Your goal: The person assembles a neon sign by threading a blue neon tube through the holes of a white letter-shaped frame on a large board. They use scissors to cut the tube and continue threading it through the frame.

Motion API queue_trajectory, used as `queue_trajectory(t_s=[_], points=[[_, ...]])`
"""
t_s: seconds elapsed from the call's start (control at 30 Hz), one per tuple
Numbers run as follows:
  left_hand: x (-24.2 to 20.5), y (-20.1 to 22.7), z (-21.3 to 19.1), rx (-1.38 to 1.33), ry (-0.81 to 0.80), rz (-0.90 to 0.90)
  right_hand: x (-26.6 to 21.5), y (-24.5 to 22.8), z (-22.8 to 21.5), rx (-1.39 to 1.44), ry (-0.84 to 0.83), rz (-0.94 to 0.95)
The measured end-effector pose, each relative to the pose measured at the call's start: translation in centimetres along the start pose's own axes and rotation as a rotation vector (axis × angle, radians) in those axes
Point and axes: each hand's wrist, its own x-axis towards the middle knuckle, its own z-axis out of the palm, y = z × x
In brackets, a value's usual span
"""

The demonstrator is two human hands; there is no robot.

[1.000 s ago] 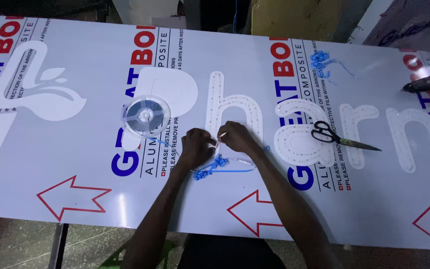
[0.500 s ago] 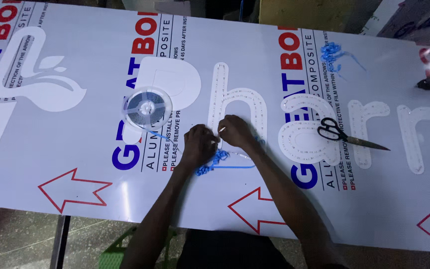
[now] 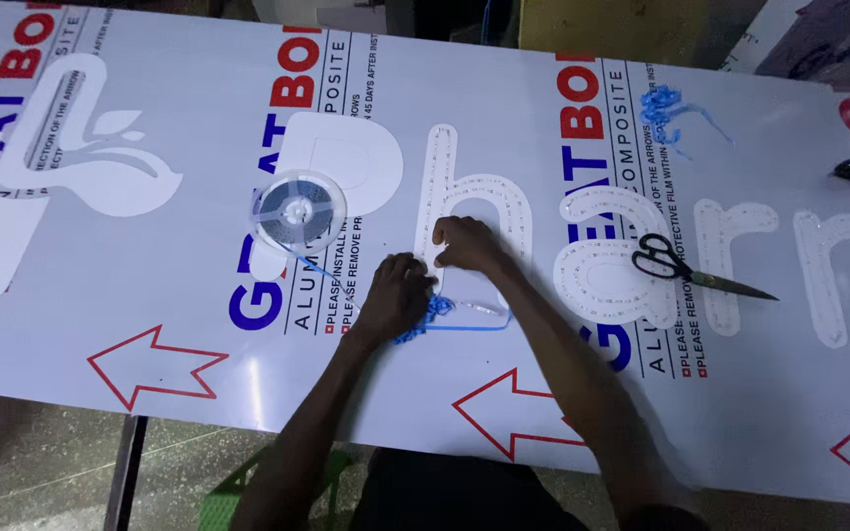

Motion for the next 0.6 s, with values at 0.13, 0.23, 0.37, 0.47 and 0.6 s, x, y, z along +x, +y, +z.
queue_trajectory(t_s=[0.13,0.23,0.37,0.47,0.6], points=[[0.1,-0.3,0.6,-0.020,0.014,-0.002,-0.2,-1.1,-3.6,0.138,-0.174,-0.013],[-0.5,-0.4,1.0,-0.047,0.031,-0.038,-0.2,-1.2,-4.5,0.039,-0.277,0.075],[-0.2,-0.7,1.6,-0.107,0.051,-0.028,1.2,-1.1,-4.8,-0.023,-0.152,0.026],[-0.4,-1.1,2.5,-0.137,0.051,-0.050,1.8,-0.7,-3.7,0.014,-0.105,0.058],[-0.4,-0.7,2.0,-0.184,0.058,-0.068,2.3,0.0,-3.4,0.052,-0.091,0.125]])
